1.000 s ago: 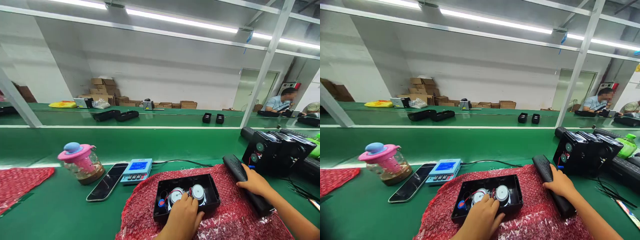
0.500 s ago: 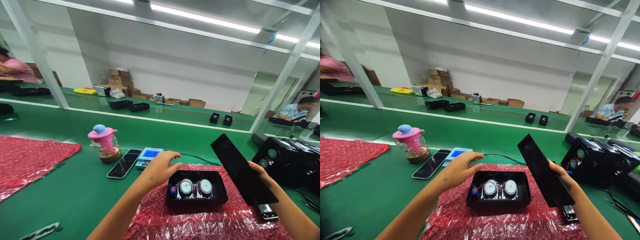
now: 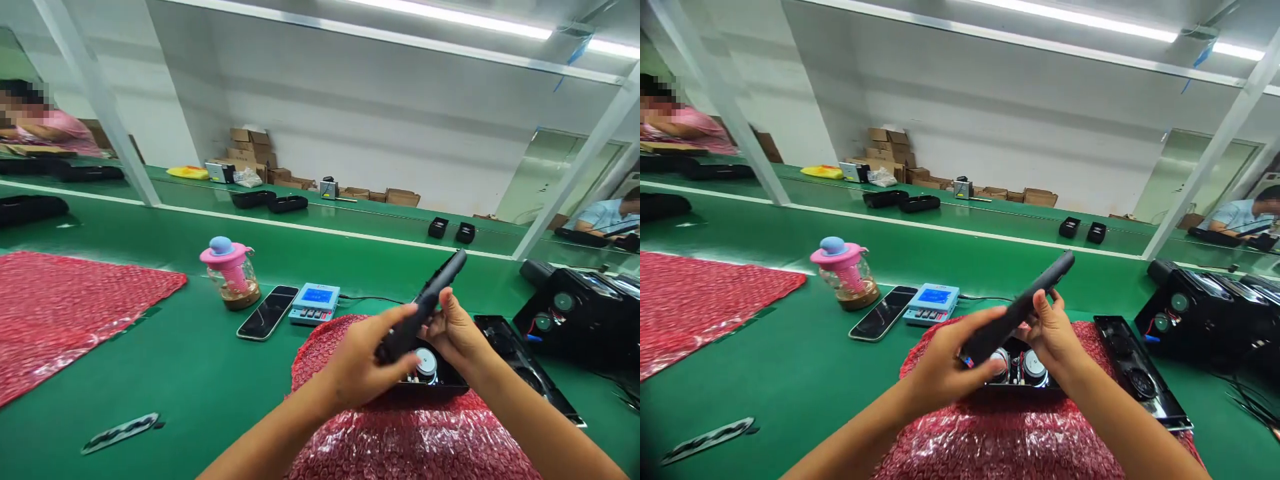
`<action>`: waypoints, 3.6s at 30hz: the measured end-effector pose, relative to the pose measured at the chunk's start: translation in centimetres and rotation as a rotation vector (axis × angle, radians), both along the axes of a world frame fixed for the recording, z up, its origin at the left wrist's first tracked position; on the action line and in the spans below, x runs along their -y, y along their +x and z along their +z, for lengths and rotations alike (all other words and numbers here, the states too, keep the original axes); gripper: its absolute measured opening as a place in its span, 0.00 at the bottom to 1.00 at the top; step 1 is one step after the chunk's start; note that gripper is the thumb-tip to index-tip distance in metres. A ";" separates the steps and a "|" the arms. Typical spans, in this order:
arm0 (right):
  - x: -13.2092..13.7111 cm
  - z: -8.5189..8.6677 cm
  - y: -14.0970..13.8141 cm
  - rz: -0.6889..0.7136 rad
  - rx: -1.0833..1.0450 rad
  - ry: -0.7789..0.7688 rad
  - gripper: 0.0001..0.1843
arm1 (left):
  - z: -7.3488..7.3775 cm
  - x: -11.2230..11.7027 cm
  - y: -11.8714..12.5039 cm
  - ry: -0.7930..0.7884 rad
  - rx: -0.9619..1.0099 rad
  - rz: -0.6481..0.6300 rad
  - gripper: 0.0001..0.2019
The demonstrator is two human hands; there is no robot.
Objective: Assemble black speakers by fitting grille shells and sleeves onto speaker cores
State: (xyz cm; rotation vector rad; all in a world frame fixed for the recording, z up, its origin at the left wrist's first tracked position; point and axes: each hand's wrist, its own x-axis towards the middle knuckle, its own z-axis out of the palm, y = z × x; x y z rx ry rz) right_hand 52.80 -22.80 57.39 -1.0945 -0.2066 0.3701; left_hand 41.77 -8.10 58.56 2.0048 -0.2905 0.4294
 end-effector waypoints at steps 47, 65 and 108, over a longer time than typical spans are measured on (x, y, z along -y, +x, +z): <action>6.5 -10.8 8.9 -0.074 0.221 -0.782 0.31 | -10.4 -4.1 5.8 -0.315 -0.407 0.322 0.14; 3.0 0.0 3.4 0.166 1.113 -1.305 0.21 | -9.8 -4.7 5.8 -0.235 -0.457 0.281 0.21; 3.2 -4.9 2.5 0.339 1.063 -1.429 0.31 | -4.9 1.1 4.3 0.877 -0.365 0.137 0.24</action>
